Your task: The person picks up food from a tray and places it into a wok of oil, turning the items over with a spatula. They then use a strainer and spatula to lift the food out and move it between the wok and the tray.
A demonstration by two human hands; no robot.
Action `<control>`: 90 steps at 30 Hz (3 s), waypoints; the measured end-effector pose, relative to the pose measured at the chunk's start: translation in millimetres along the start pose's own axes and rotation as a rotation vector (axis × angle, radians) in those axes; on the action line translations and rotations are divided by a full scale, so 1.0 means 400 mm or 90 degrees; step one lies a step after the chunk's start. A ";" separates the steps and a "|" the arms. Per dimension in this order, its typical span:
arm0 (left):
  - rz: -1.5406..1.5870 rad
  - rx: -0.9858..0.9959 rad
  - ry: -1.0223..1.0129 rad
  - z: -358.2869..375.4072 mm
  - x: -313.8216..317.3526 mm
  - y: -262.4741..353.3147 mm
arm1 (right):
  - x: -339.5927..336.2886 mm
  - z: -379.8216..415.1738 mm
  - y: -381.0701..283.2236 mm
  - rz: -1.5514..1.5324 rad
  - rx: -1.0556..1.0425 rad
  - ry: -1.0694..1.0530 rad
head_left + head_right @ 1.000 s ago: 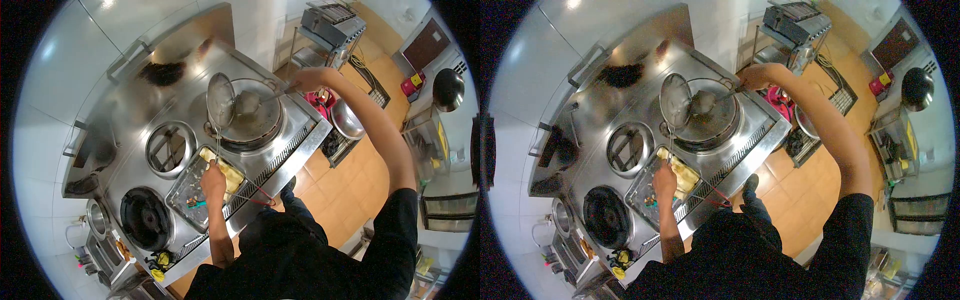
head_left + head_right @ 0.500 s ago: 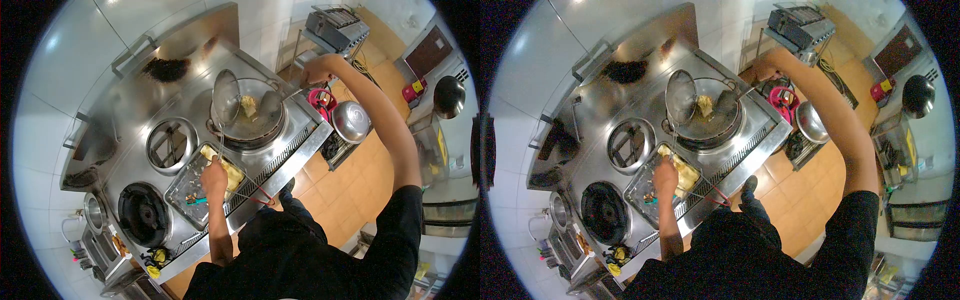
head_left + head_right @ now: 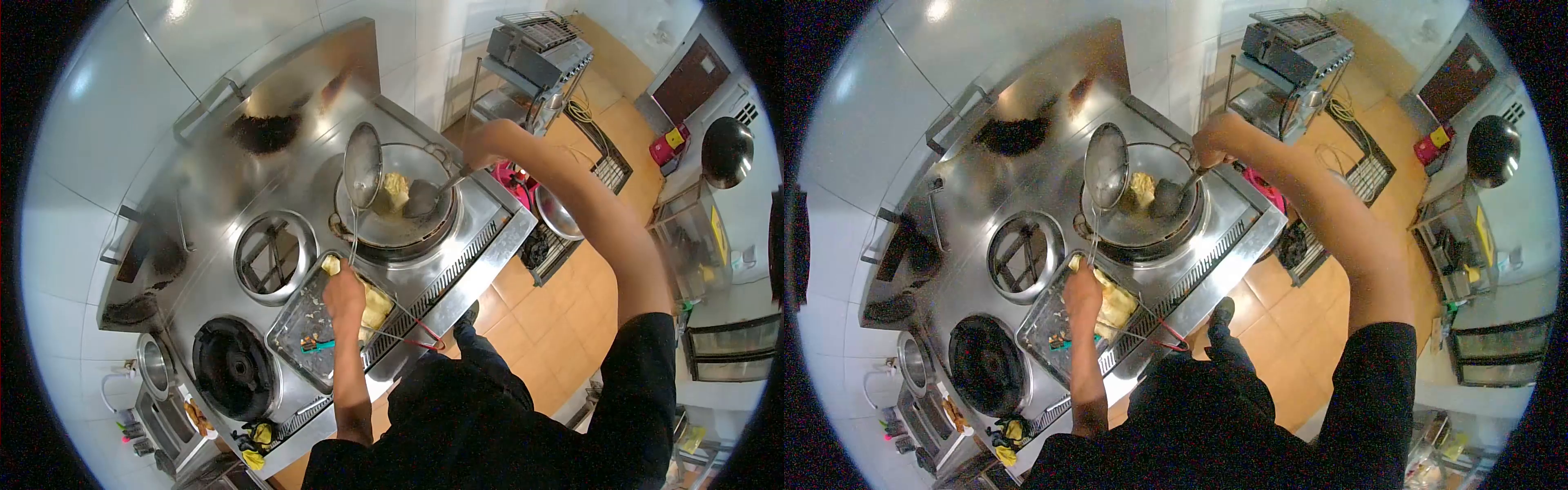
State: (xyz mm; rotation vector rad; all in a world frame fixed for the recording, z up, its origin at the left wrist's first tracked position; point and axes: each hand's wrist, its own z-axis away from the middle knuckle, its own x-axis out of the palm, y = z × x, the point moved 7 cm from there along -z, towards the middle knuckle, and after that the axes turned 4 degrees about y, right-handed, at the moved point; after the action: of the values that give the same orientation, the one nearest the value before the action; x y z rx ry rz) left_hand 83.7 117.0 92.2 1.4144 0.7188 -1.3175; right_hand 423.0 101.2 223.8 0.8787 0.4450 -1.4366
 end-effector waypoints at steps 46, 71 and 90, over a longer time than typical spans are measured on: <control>0.055 0.007 0.113 0.020 -0.086 -0.069 | -0.043 0.075 -0.137 0.037 -0.117 0.148; 0.076 -0.041 0.059 0.032 -0.062 -0.049 | 0.282 -0.036 -0.018 -0.206 -0.190 0.216; 0.106 -0.058 0.011 0.032 -0.037 -0.015 | 0.332 0.029 -0.086 -0.319 -0.040 0.186</control>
State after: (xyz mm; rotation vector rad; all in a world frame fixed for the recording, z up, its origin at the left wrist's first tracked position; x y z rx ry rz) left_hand 70.8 109.8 106.3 1.3829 0.6504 -1.1312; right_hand 404.2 8.0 124.4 0.9715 0.9787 -1.7383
